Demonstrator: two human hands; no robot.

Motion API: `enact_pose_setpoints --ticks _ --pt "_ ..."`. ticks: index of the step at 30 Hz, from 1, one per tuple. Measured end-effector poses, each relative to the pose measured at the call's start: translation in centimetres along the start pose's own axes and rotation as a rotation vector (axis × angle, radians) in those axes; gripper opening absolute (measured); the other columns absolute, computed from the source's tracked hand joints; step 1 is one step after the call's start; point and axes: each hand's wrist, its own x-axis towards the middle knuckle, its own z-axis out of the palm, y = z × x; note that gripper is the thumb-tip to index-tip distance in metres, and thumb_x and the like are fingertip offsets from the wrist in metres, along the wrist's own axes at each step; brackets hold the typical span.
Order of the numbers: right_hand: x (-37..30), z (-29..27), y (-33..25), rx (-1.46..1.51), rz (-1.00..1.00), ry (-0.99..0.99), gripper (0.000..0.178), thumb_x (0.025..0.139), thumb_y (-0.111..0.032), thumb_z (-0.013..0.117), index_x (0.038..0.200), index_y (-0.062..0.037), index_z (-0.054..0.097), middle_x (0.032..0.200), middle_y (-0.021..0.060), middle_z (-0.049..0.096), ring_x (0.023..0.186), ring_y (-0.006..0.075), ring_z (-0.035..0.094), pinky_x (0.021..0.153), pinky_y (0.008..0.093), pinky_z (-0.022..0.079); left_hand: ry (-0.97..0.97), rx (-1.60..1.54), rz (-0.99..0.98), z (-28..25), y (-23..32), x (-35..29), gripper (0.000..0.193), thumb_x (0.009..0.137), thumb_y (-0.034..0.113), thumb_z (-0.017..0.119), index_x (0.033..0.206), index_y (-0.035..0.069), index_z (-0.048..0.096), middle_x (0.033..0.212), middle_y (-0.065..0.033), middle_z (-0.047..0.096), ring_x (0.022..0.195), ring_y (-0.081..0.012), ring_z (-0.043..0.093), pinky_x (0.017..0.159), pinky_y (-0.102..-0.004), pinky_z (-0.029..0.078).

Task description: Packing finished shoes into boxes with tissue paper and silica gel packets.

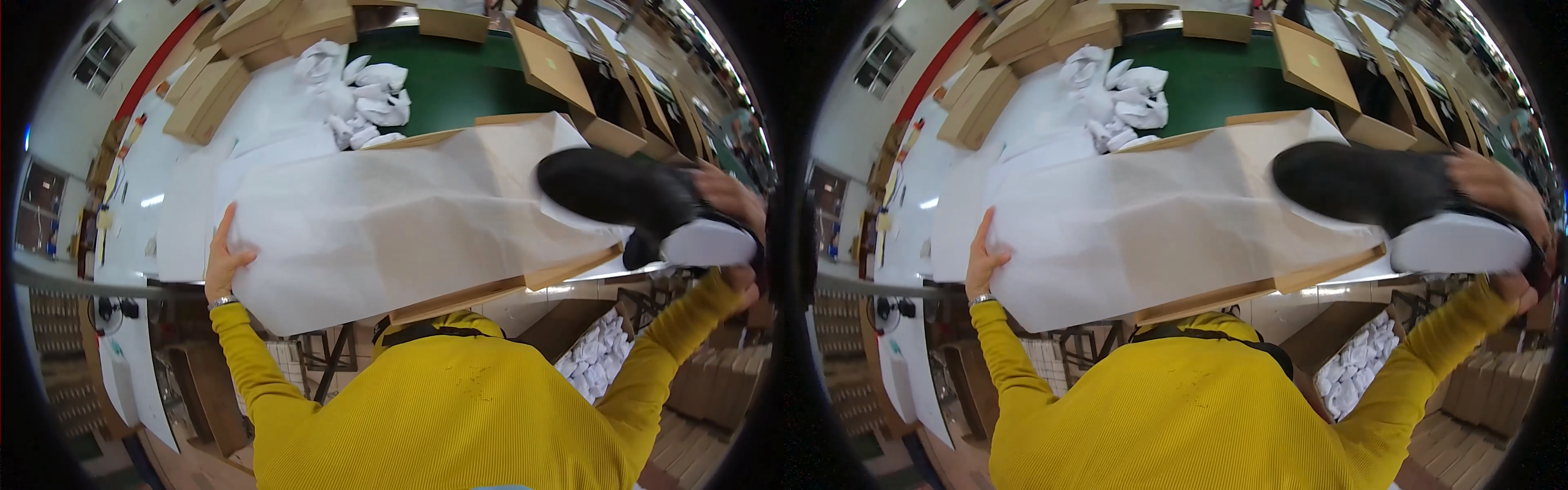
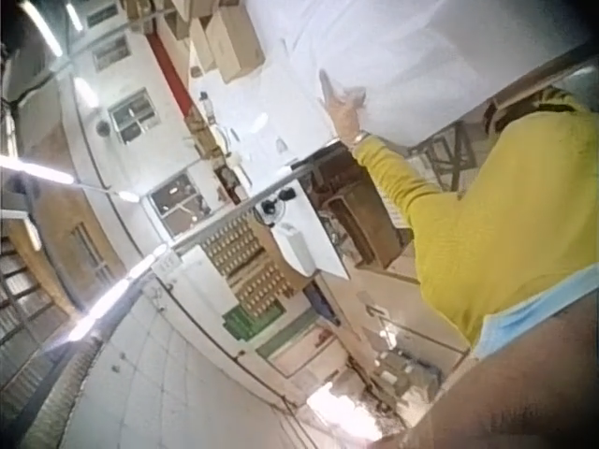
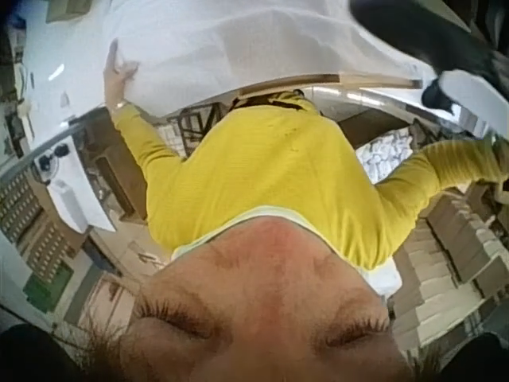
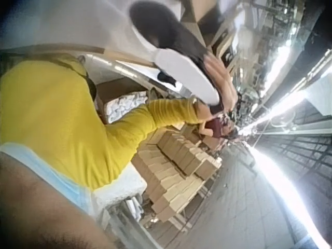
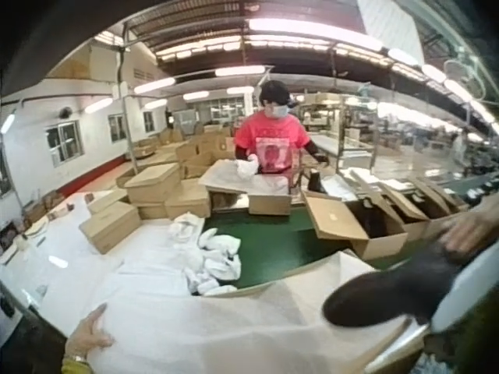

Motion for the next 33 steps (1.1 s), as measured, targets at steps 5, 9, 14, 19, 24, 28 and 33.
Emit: enact_pose_setpoints --ticks 5,9,14,19,24,28,33 --pt "18.4 20.5 -3.6 0.619 -0.435 -0.987 0.072 0.070 -0.069 0.050 0.089 -0.0014 0.068 0.094 0.0149 0.067 0.098 0.0318 0.062 0.103 0.0532 0.031 0.050 -0.114 -0.032 -0.5 1.0 -3.9 0.100 0.051 -0.006 0.066 0.143 0.007 0.028 0.136 -0.0090 0.042 0.091 -0.0124 0.059 0.056 -0.0172 0.047" --pt "19.2 34.1 -1.5 0.799 -0.219 -1.302 0.047 0.052 0.012 0.065 0.097 -0.0018 0.067 0.098 0.0080 0.067 0.089 0.0194 0.061 0.084 0.0307 0.048 0.013 -0.256 -0.027 0.8 2.2 -3.1 0.103 0.053 -0.006 0.064 0.145 0.008 0.020 0.135 -0.0100 0.043 0.090 -0.0145 0.060 0.052 -0.0166 0.045" --pt "10.8 44.6 6.0 0.416 0.246 -0.562 0.063 0.060 0.014 0.048 0.121 -0.0029 0.053 0.115 0.0128 0.058 0.105 0.0227 0.055 0.090 0.0317 0.044 -0.004 -0.219 0.035 3.2 3.0 -2.2 0.105 0.054 -0.006 0.065 0.146 0.009 0.015 0.131 -0.0112 0.048 0.096 -0.0184 0.061 0.050 -0.0177 0.046" --pt "5.9 44.8 -3.9 0.711 0.907 0.185 0.077 0.070 -0.014 0.071 0.137 -0.0035 0.034 0.131 0.0228 0.043 0.113 0.0285 0.049 0.094 0.0379 0.042 -0.016 -0.327 0.090 2.9 2.7 -2.0 0.101 0.056 -0.008 0.066 0.145 0.006 0.019 0.139 -0.0124 0.040 0.105 -0.0219 0.059 0.055 -0.0199 0.051" --pt "4.5 48.3 -10.8 0.413 1.048 0.049 0.098 0.059 -0.030 0.080 0.138 -0.0046 0.029 0.133 0.0253 0.041 0.122 0.0391 0.040 0.102 0.0399 0.033 -0.094 -0.263 0.052 3.3 3.9 -1.5 0.093 0.056 -0.011 0.064 0.141 0.004 0.029 0.139 -0.0111 0.040 0.107 -0.0221 0.059 0.058 -0.0204 0.053" --pt "3.6 47.9 -5.8 0.501 1.005 0.059 0.070 0.055 -0.023 0.076 0.116 0.0011 0.052 0.118 0.0263 0.053 0.114 0.0368 0.048 0.098 0.0377 0.037 -0.119 -0.281 0.117 3.5 5.4 -1.3 0.094 0.055 -0.012 0.061 0.142 0.005 0.028 0.135 -0.0118 0.046 0.105 -0.0207 0.060 0.055 -0.0196 0.052" --pt "4.3 43.2 -3.3 0.767 0.909 0.377 0.066 0.055 -0.006 0.074 0.114 0.0085 0.048 0.109 0.0179 0.057 0.096 0.0284 0.058 0.086 0.0338 0.047 -0.119 -0.201 0.037 2.5 5.3 -2.0 0.097 0.055 -0.010 0.060 0.143 0.007 0.024 0.128 -0.0160 0.050 0.095 -0.0180 0.063 0.050 -0.0187 0.050"
